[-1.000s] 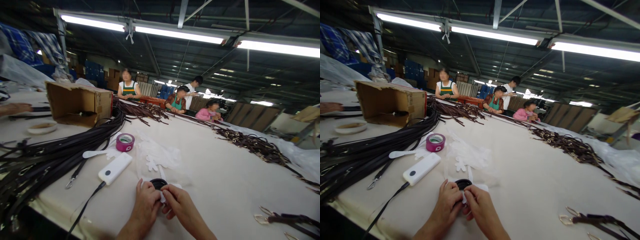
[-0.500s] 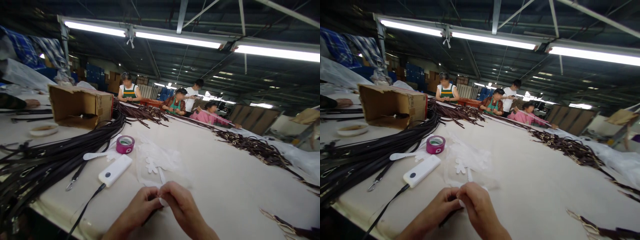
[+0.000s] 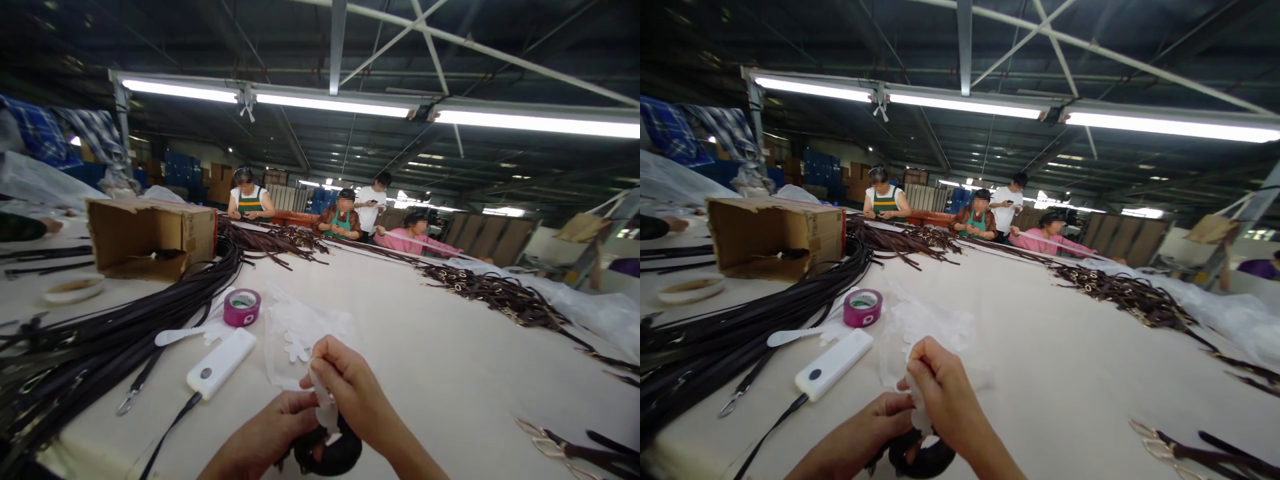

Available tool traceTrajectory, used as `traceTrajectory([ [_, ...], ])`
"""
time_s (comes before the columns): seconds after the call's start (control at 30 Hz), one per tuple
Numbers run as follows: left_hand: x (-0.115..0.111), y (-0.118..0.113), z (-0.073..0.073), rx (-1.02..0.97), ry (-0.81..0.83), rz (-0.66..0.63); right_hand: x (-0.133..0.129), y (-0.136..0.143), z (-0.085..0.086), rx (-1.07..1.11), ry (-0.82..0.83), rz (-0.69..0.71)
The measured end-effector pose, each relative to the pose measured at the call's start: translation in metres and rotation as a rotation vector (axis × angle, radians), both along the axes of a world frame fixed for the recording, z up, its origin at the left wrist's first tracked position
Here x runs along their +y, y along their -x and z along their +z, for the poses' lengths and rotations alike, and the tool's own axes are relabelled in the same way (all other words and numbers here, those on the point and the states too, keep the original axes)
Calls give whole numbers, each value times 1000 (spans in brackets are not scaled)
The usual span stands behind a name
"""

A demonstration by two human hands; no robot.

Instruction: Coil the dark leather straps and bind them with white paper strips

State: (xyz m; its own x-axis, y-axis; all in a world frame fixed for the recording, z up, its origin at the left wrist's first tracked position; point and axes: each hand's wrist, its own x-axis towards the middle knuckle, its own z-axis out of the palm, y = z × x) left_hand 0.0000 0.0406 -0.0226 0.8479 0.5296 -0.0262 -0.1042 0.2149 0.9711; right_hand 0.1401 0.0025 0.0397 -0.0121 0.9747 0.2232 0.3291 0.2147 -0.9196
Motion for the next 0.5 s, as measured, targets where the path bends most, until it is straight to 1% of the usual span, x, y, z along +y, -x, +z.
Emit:
traceTrajectory([
  [0.03,0,-1,1,1,-28,5,1,0,-2,169,117,-9],
  [0.07,0,-2,2,5,-60,3,3,-1,-3,314,198,-15],
  [0.1,0,-3,3,11,-92,-6,4,-1,-4,430,240,-14],
  [0.17,0,-4,8,33,-157,-10,6,-2,-4,571,236,-6],
  [0.23,-2,-5,14,50,-222,14,6,-2,-2,630,189,-4],
  [0.3,-3,-4,21,55,-273,49,6,-2,0,643,141,-5],
  [0.37,-4,-3,27,61,-317,58,5,-2,1,651,102,-8],
  [0.43,-3,-3,28,76,-376,58,5,-3,1,666,81,-12],
  [0.5,-2,-4,26,102,-426,61,4,-3,-1,679,72,-8],
])
